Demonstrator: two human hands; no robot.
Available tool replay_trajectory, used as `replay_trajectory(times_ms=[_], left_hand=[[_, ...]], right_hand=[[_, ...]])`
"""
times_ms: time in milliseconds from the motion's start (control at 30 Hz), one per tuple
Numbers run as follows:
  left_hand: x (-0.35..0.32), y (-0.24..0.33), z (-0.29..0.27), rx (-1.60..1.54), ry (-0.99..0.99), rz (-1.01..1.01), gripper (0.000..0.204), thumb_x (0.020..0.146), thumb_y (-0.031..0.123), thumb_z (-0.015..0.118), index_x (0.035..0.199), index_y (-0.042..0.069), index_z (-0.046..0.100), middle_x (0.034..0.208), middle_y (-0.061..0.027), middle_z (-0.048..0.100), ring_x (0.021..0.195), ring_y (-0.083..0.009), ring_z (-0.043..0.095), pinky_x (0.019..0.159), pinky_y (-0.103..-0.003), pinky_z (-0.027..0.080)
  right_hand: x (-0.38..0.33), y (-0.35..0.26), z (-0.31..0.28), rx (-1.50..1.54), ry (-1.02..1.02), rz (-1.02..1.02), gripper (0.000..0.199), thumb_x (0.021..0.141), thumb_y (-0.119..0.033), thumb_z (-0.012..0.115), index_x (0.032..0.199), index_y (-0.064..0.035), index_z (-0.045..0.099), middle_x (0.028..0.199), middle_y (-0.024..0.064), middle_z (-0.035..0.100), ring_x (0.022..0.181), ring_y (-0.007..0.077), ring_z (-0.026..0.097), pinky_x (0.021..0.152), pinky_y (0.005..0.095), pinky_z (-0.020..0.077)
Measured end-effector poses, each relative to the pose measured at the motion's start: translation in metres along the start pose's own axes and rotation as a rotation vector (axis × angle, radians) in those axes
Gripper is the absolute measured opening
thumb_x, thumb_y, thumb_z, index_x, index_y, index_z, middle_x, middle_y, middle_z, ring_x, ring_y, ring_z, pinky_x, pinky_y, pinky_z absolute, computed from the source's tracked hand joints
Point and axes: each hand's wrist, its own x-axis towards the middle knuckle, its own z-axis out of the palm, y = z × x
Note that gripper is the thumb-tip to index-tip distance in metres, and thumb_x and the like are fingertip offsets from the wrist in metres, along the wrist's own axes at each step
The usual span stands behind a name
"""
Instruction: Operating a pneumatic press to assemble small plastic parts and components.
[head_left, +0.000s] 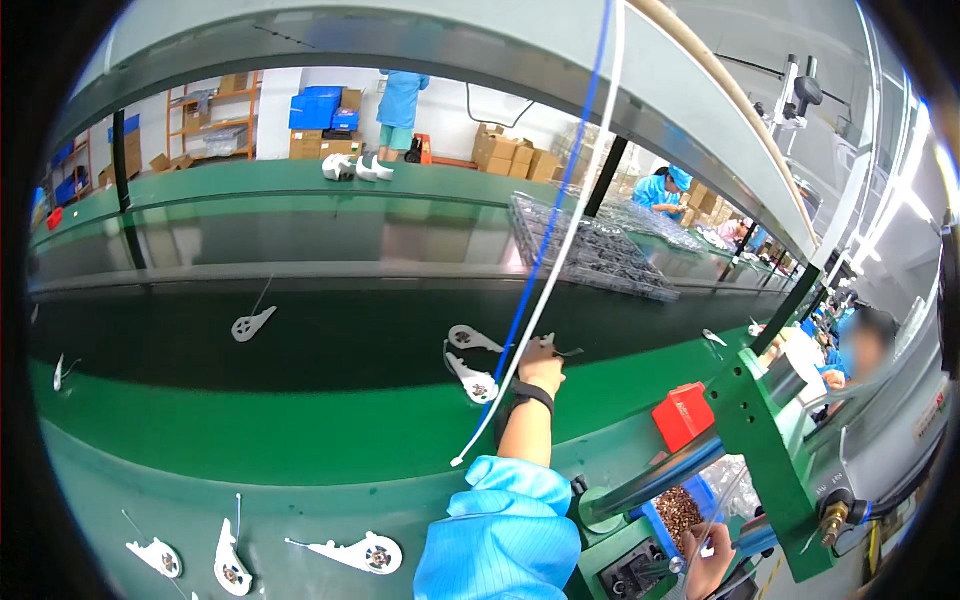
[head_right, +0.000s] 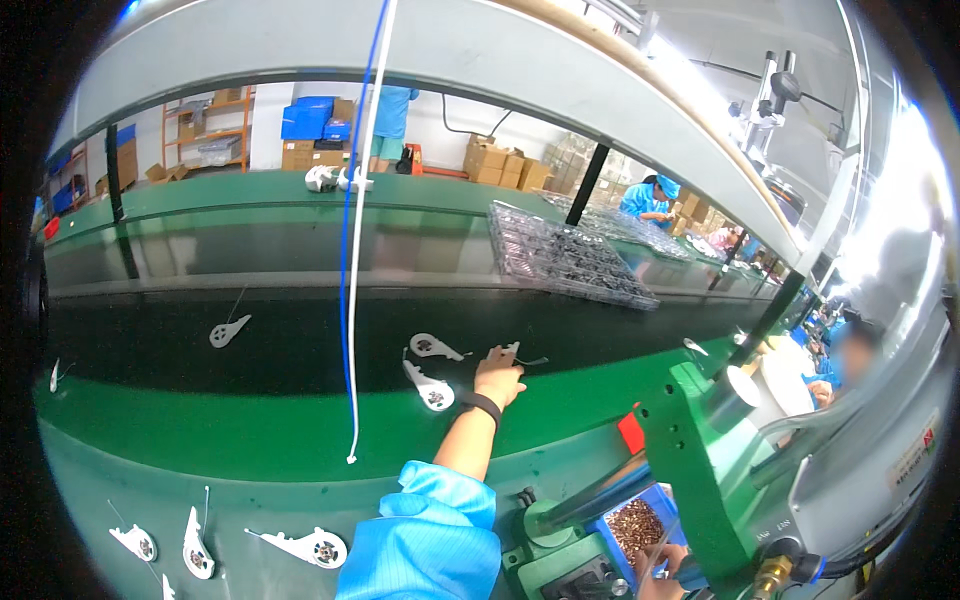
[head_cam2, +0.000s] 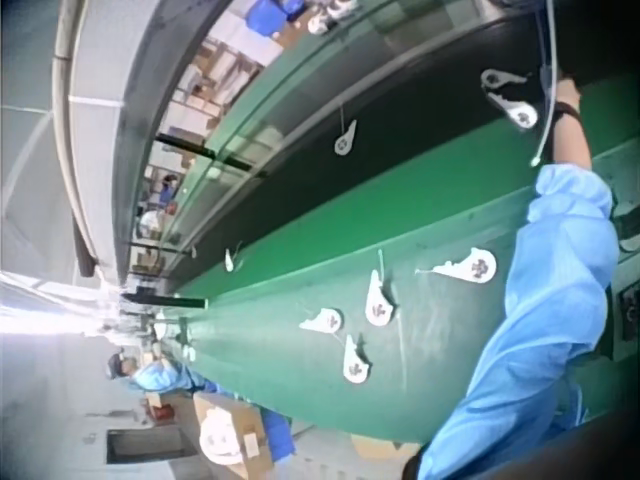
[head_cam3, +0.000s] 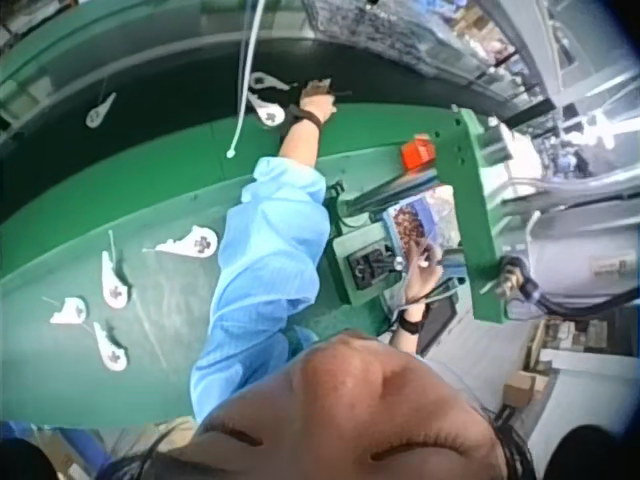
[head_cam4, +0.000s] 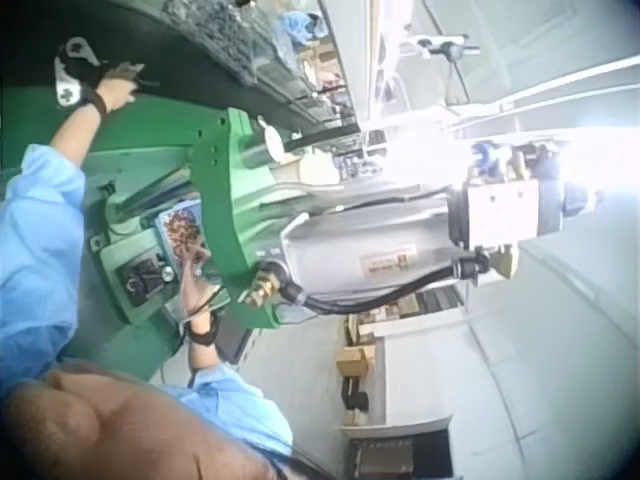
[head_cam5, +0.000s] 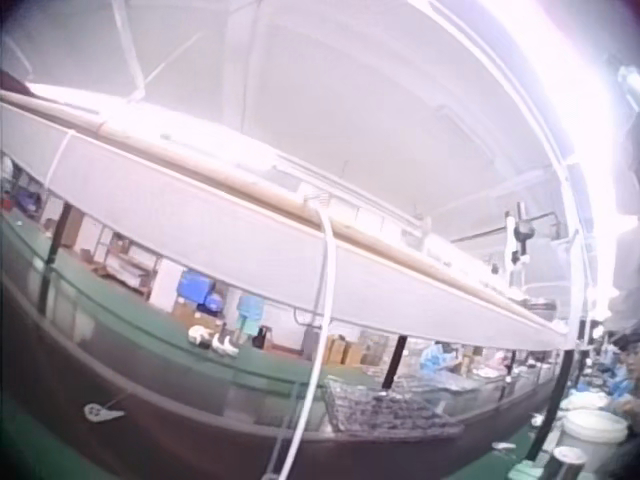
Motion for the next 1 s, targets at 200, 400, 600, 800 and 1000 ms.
replay_trajectory(times_ms=[200, 400, 600, 800, 1000], left_hand=[[-0.021, 0.024, -0.016, 0.088, -0.012, -0.155, 0.02, 0.08, 0.021, 0.05, 0.095, 0.017, 0.062, 0.103, -0.0042, 0.05, 0.098, -0.0263, 0.044, 0.064, -0.047, 0.042], [-0.087, 0.008, -0.062, -0.211, -0.347, 0.143, 0.024, 0.078, 0.013, 0.051, 0.102, 0.008, 0.054, 0.107, -0.0138, 0.048, 0.088, -0.0357, 0.054, 0.068, -0.042, 0.046], [-0.176, -0.019, -0.176, -0.489, -1.119, 0.415, 0.04, 0.074, 0.003, 0.052, 0.113, 0.009, 0.049, 0.098, -0.009, 0.057, 0.084, -0.0204, 0.057, 0.067, -0.032, 0.048], [-0.192, -0.114, -0.206, -0.53, -1.037, -0.02, 0.052, 0.075, 0.008, 0.055, 0.124, 0.019, 0.044, 0.122, -0.0121, 0.046, 0.103, -0.025, 0.052, 0.08, -0.038, 0.048], [-0.176, -0.223, -0.179, 0.099, -0.022, -0.738, 0.042, 0.076, 0.019, 0.053, 0.117, 0.015, 0.044, 0.122, -0.0141, 0.039, 0.115, -0.035, 0.039, 0.085, -0.047, 0.04]], right_hand=[[0.015, -0.071, -0.002, -0.352, -0.019, 0.056, 0.014, 0.077, -0.012, 0.065, 0.085, -0.0014, 0.061, 0.069, 0.0093, 0.06, 0.059, 0.0125, 0.052, 0.057, 0.0248, 0.0431], [0.015, -0.081, 0.007, -0.118, 0.046, 0.02, 0.009, 0.071, -0.006, 0.062, 0.074, -0.0017, 0.054, 0.064, 0.0047, 0.048, 0.061, 0.0132, 0.043, 0.056, 0.0269, 0.0321], [0.014, -0.065, -0.007, -0.046, 0.037, 0.071, 0.012, 0.073, -0.006, 0.062, 0.079, 0.0012, 0.054, 0.065, 0.0041, 0.052, 0.062, 0.0129, 0.047, 0.058, 0.0271, 0.0379], [0.012, -0.043, -0.008, -0.039, 0.11, 0.041, 0.009, 0.075, -0.006, 0.057, 0.079, 0.0014, 0.053, 0.064, 0.0039, 0.05, 0.06, 0.0104, 0.042, 0.054, 0.0263, 0.0336], [-0.004, -0.007, -0.017, 0.003, 0.184, 0.187, 0.016, 0.078, -0.011, 0.062, 0.087, 0.0008, 0.057, 0.072, 0.0047, 0.057, 0.061, 0.0105, 0.048, 0.055, 0.0231, 0.0396]])
